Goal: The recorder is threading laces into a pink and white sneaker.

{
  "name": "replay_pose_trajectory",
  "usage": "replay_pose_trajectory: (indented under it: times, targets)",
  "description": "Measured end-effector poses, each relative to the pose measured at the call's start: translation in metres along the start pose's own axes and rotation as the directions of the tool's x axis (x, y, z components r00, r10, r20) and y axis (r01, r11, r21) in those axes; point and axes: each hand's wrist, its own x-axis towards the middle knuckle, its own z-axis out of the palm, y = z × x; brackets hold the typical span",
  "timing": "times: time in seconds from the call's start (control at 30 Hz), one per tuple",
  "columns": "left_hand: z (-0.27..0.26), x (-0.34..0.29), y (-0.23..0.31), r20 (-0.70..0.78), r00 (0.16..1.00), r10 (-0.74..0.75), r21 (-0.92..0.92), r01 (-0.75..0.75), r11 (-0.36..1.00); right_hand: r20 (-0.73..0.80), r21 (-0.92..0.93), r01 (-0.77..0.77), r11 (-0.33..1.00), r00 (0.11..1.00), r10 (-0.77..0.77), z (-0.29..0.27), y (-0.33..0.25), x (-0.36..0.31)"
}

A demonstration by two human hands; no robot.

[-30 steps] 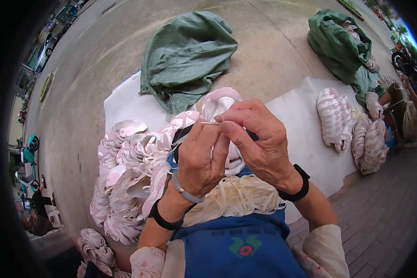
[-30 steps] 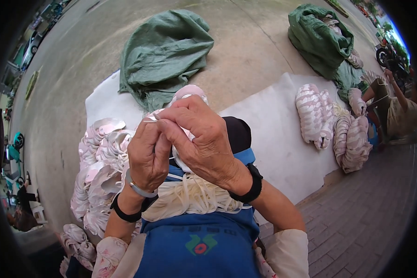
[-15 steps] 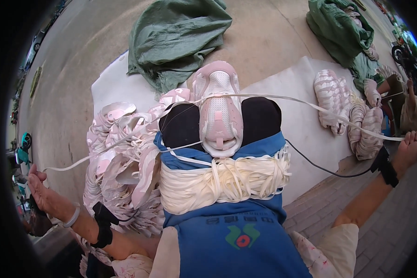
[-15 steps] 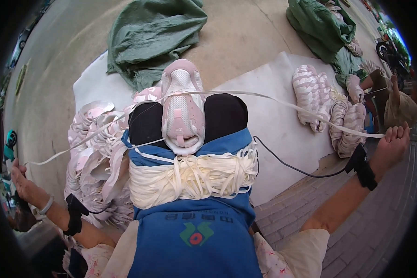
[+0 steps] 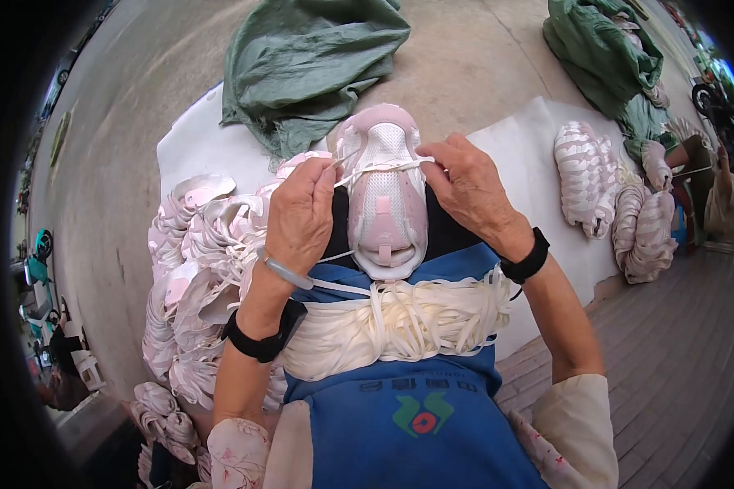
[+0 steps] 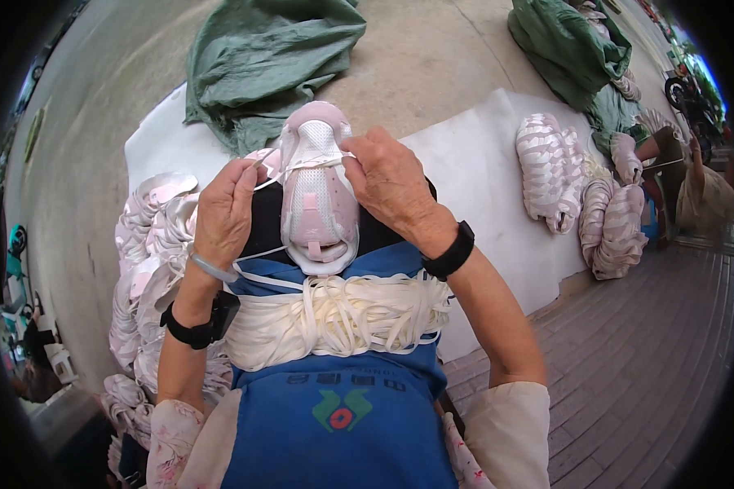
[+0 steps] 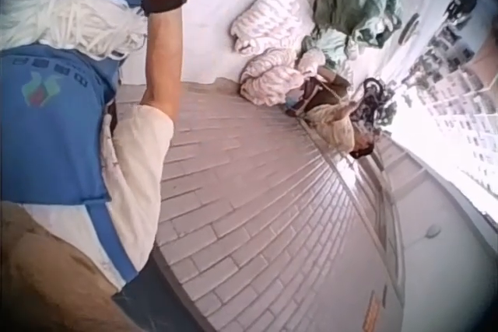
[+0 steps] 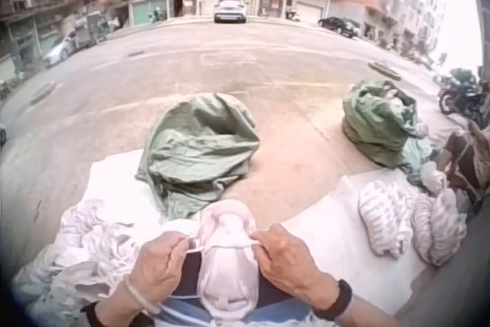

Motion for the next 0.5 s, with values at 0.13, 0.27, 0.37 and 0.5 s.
replay_pose_trajectory:
  times: [0.13,0.27,0.37,0.5]
  targets:
    - [0.016,0.023,-0.006,0.153,0.978,-0.145,0.184,0.116,0.976,0.128,-0.159,-0.038,0.987,0.99,0.059,0.015,-0.001,0.005]
    - [0.017,0.032,-0.013,0.385,0.867,-0.315,0.349,0.179,0.92,0.198,-0.22,0.005,0.975,0.979,0.04,0.015,-0.003,0.009]
    - [0.015,0.034,-0.02,0.413,0.857,-0.308,0.301,0.19,0.934,0.225,-0.239,0.029,0.971,0.974,0.026,0.016,0.0,0.012]
    - [0.015,0.032,-0.022,0.365,0.905,-0.218,0.136,0.18,0.974,0.219,-0.363,0.234,0.902,0.962,-0.161,0.014,-0.005,0.019]
